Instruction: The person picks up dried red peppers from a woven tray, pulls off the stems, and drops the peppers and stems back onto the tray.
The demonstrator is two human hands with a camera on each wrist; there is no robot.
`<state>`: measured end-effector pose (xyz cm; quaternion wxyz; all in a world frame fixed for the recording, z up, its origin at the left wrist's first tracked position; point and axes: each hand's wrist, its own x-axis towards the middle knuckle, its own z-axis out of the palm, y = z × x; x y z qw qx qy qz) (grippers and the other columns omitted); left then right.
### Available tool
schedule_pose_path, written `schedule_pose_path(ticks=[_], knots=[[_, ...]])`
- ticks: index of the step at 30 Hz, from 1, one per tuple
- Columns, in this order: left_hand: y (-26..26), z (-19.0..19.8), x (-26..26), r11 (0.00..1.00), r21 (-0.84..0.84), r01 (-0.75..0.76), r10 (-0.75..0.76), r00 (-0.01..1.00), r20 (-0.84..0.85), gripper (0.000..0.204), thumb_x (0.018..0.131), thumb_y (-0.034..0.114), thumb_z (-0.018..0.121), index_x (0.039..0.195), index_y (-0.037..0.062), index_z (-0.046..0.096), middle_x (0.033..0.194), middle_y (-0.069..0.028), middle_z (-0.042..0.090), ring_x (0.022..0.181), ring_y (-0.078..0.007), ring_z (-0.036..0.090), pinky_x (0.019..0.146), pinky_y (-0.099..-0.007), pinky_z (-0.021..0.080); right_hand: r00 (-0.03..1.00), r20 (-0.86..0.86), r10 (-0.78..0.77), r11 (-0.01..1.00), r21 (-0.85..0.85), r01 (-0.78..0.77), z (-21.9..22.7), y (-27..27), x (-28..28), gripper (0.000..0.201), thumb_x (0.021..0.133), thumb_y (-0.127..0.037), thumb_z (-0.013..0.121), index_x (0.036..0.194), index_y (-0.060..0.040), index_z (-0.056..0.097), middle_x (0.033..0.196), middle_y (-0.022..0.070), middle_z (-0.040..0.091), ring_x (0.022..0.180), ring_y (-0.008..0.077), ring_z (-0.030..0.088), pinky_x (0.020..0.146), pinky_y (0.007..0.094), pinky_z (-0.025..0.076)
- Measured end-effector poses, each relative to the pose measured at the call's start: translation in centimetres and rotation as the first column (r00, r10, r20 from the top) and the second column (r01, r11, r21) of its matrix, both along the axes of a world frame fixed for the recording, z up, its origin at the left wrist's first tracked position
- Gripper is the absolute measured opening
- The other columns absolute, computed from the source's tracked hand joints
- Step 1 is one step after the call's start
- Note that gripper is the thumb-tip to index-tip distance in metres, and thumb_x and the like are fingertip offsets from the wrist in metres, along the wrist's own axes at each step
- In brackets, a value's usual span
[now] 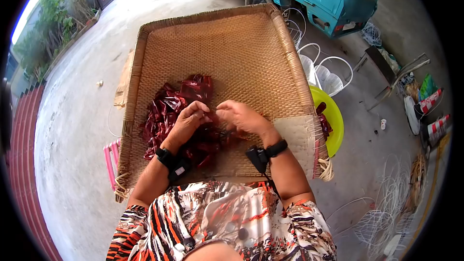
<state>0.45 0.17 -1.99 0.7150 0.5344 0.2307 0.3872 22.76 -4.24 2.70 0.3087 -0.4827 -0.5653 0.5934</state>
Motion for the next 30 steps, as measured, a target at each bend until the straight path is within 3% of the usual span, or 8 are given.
schedule_pose_path(ticks=[5, 11, 14, 17, 19, 23, 28, 30], knots=[[0.0, -0.2, -0.2, 0.996, 0.087, -0.001, 0.004, 1.000, -0.031, 0.012, 0.101, 0.012, 0.048, 0.106, 0.0055, 0.057, 0.097, 0.0009, 0.058, 0.093, -0.0081, 0.057, 0.087, -0.0247, 0.049, 0.979, -0.202, 0.018, 0.999, -0.041, -0.027, -0.8, 0.0, -1.9, 0.038, 0.093, -0.025, 0.064, 0.123, -0.0044, 0.051, 0.098, 0.0024, 0.064, 0.070, 0.0066, 0.060, 0.056, 0.0195, 0.048], [-0.7, 1.1, 0.6, 0.936, 0.283, -0.210, 0.224, 0.974, -0.020, 0.011, 0.100, 0.008, 0.050, 0.107, 0.0017, 0.056, 0.104, -0.0027, 0.057, 0.095, -0.0110, 0.059, 0.086, -0.0258, 0.048, 0.885, -0.352, -0.304, 0.944, 0.018, 0.331, 0.2, 0.3, 0.1, 0.032, 0.091, -0.015, 0.066, 0.119, -0.0040, 0.055, 0.096, 0.0035, 0.066, 0.074, 0.0076, 0.061, 0.066, 0.0201, 0.051], [-0.7, 1.5, 0.6, 0.799, 0.456, -0.392, 0.449, 0.893, -0.018, 0.013, 0.095, -0.002, 0.049, 0.105, 0.0016, 0.056, 0.105, -0.0068, 0.058, 0.094, -0.0156, 0.060, 0.085, -0.0273, 0.048, 0.548, -0.749, -0.371, 0.862, -0.058, 0.504, -0.5, 1.1, 4.0, 0.027, 0.092, -0.015, 0.065, 0.117, -0.0074, 0.059, 0.090, 0.0043, 0.068, 0.070, 0.0091, 0.063, 0.065, 0.0226, 0.054], [-1.0, 3.2, -0.2, 0.370, 0.851, -0.372, 0.745, 0.666, -0.033, 0.017, 0.091, -0.006, 0.049, 0.103, 0.0024, 0.057, 0.103, -0.0113, 0.058, 0.093, -0.0217, 0.059, 0.082, -0.0307, 0.048, 0.168, -0.956, -0.241, 0.810, -0.102, 0.578, 1.4, 0.4, 7.2, 0.016, 0.096, -0.018, 0.060, 0.108, -0.0086, 0.061, 0.084, 0.0004, 0.064, 0.069, 0.0086, 0.057, 0.061, 0.0224, 0.047], [-0.9, 3.5, 0.0, 0.276, 0.896, -0.349, 0.803, 0.596, -0.015, 0.021, 0.086, -0.007, 0.050, 0.103, 0.0036, 0.057, 0.102, -0.0133, 0.057, 0.095, -0.0290, 0.056, 0.083, -0.0367, 0.047, -0.044, -0.997, -0.070, 0.848, -0.083, 0.523, 0.6, 0.0, 10.4, 0.024, 0.094, -0.023, 0.061, 0.111, -0.0063, 0.062, 0.088, 0.0016, 0.065, 0.074, 0.0108, 0.058, 0.069, 0.0274, 0.047], [-0.5, 2.7, -0.2, 0.173, 0.975, -0.139, 0.918, 0.382, -0.108, 0.036, 0.081, -0.003, 0.054, 0.115, 0.0074, 0.058, 0.114, -0.0092, 0.059, 0.113, -0.0297, 0.051, 0.100, -0.0435, 0.037, -0.187, -0.978, 0.091, 0.842, -0.025, 0.539, -1.0, -0.9, 14.5, 0.033, 0.092, -0.029, 0.063, 0.111, -0.0011, 0.062, 0.107, 0.0063, 0.066, 0.081, 0.0139, 0.060, 0.074, 0.0320, 0.048], [0.0, 0.4, -0.2, 0.292, 0.953, 0.077, 0.940, 0.161, -0.301, 0.045, 0.082, 0.005, 0.054, 0.127, 0.0103, 0.054, 0.122, -0.0066, 0.058, 0.122, -0.0276, 0.046, 0.107, -0.0454, 0.028, 0.081, -0.985, -0.150, 0.835, -0.082, 0.544, -0.4, 0.5, 11.3, 0.034, 0.094, -0.029, 0.062, 0.119, -0.0061, 0.060, 0.107, 0.0046, 0.065, 0.081, 0.0119, 0.060, 0.069, 0.0279, 0.050], [0.4, -0.2, -0.3, 0.325, 0.934, 0.145, 0.932, 0.118, -0.343, 0.034, 0.082, 0.010, 0.055, 0.116, 0.0109, 0.062, 0.114, -0.0064, 0.059, 0.116, -0.0267, 0.048, 0.106, -0.0447, 0.028, 0.399, -0.853, -0.337, 0.824, -0.063, 0.562, -0.7, 1.7, 8.5, 0.031, 0.094, -0.026, 0.062, 0.121, -0.0094, 0.059, 0.105, 0.0046, 0.065, 0.080, 0.0113, 0.061, 0.067, 0.0265, 0.051]])
